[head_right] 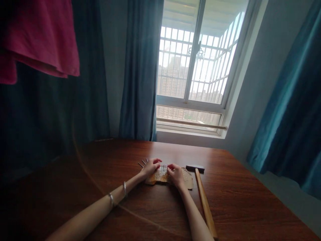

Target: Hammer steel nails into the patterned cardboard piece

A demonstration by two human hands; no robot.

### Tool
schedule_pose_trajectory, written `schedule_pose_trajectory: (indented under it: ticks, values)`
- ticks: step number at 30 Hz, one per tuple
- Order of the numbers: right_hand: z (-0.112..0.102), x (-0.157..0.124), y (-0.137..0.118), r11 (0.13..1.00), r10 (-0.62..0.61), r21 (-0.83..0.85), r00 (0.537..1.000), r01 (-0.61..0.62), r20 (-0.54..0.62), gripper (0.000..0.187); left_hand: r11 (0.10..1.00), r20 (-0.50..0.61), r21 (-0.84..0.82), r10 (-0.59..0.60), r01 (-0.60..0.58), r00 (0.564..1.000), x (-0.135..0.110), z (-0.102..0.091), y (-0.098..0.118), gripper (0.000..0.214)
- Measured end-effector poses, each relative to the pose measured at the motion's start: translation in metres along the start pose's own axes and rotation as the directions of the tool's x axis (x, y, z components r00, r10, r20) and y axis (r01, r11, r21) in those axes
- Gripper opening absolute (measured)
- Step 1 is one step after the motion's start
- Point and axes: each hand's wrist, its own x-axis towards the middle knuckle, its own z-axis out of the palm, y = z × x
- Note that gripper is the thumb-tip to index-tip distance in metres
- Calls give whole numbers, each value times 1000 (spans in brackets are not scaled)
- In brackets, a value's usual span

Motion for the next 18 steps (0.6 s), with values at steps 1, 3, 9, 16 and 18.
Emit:
schedule_pose_trajectory:
  ticks: [1, 3, 9, 16, 18]
  values:
    - [0, -1, -1, 1000, -3, -7, 1000, 3, 1, 23, 1000, -6, 7, 12, -12, 1000, 0, 0, 0, 28]
    - [-1, -2, -3, 1000, -10, -21, 1000, 10, 2, 23, 999, -14, 18, 27, -27, 1000, -1, 0, 2, 27]
    - [-1, -5, -7, 997, -23, -67, 1000, 23, 2, 20, 999, 60, 45, 18, -21, 998, -7, -1, 12, 32]
    - [0, -7, -8, 994, -38, -106, 999, 38, 0, 15, 969, 141, 192, 127, -153, 982, -12, 4, 22, 35]
    - [0, -8, -8, 993, -49, -111, 999, 49, 4, 14, 956, 167, 227, 151, -187, 974, -11, 7, 21, 37]
